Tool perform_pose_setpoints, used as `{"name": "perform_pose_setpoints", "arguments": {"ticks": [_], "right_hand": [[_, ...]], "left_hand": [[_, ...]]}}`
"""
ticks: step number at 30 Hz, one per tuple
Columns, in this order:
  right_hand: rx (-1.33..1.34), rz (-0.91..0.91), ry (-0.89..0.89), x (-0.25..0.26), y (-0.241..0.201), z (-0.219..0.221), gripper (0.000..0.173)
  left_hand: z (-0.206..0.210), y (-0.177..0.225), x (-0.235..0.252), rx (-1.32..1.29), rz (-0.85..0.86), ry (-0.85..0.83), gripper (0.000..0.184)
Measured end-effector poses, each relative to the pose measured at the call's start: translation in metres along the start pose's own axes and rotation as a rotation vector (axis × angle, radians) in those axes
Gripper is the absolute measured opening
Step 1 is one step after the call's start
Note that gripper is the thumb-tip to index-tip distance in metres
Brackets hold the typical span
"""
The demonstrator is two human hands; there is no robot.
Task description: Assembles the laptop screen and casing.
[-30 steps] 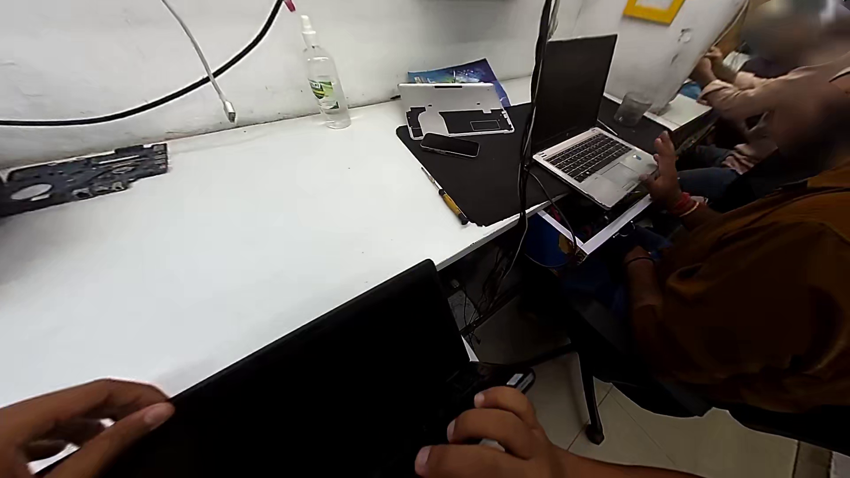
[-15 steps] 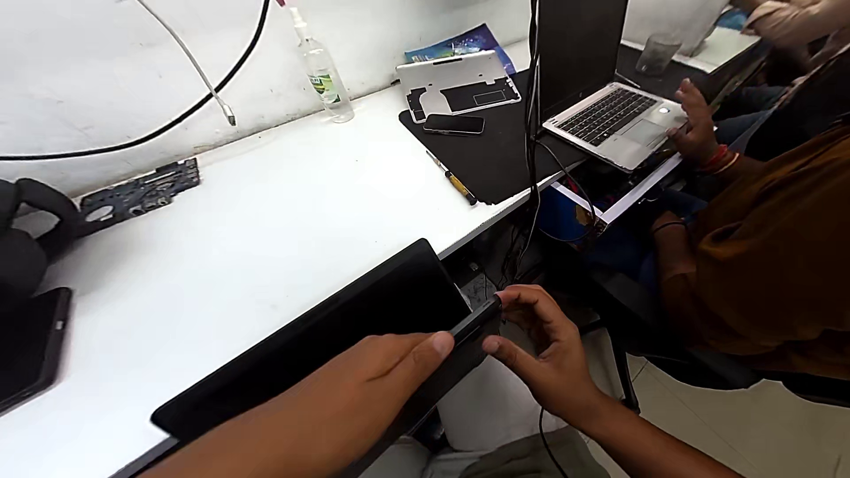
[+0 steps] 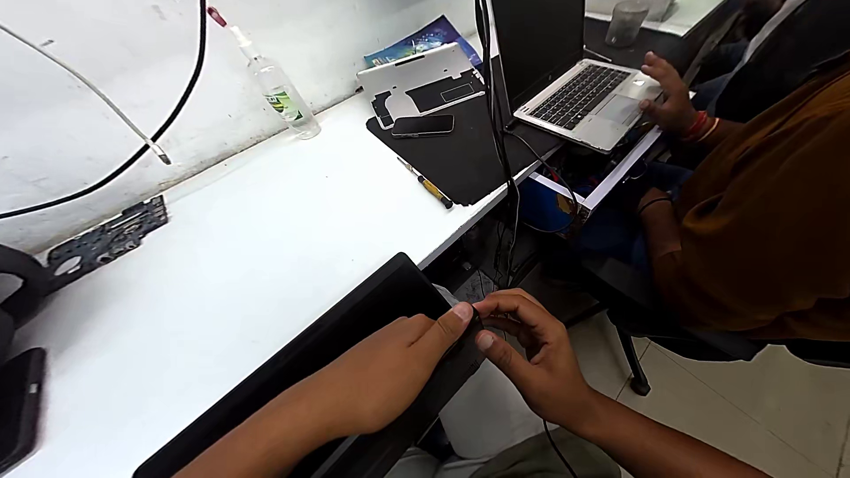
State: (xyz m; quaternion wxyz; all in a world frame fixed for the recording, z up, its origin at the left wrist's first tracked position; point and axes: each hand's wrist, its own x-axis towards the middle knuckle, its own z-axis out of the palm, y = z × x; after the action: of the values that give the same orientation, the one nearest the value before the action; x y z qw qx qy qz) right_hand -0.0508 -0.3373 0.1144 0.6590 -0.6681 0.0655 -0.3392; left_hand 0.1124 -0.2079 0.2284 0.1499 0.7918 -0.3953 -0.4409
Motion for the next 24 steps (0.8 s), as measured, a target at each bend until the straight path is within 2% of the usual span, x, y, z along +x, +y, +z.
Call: {"name": "perform_pose_setpoints", "arguments": {"ticks": [7,17,21,24], "right_hand": [[-0.077,-0.082,0.024,-0.001,-0.005,0.007,0.028],[-0.195,-0.132,0.030,0.001,-0.013,0.006,0.020],[-0.271,-0.122,-0.037,0.006,-0.020,0.000,0.018],[-0.325,-0.135,-0.113,0.013,-0.025,-0.005,0.023]], "left_hand": [[0.000,-0.005,0.000,-0.059,0.000,0.000,0.076],[0.003,0.002,-0.008,0.013,0.009,0.021,0.076],[0.007,0.006,-0.009,0.034,0.011,0.015,0.074],[0.009,0.007,-0.010,0.052,0.025,0.025,0.073]]}}
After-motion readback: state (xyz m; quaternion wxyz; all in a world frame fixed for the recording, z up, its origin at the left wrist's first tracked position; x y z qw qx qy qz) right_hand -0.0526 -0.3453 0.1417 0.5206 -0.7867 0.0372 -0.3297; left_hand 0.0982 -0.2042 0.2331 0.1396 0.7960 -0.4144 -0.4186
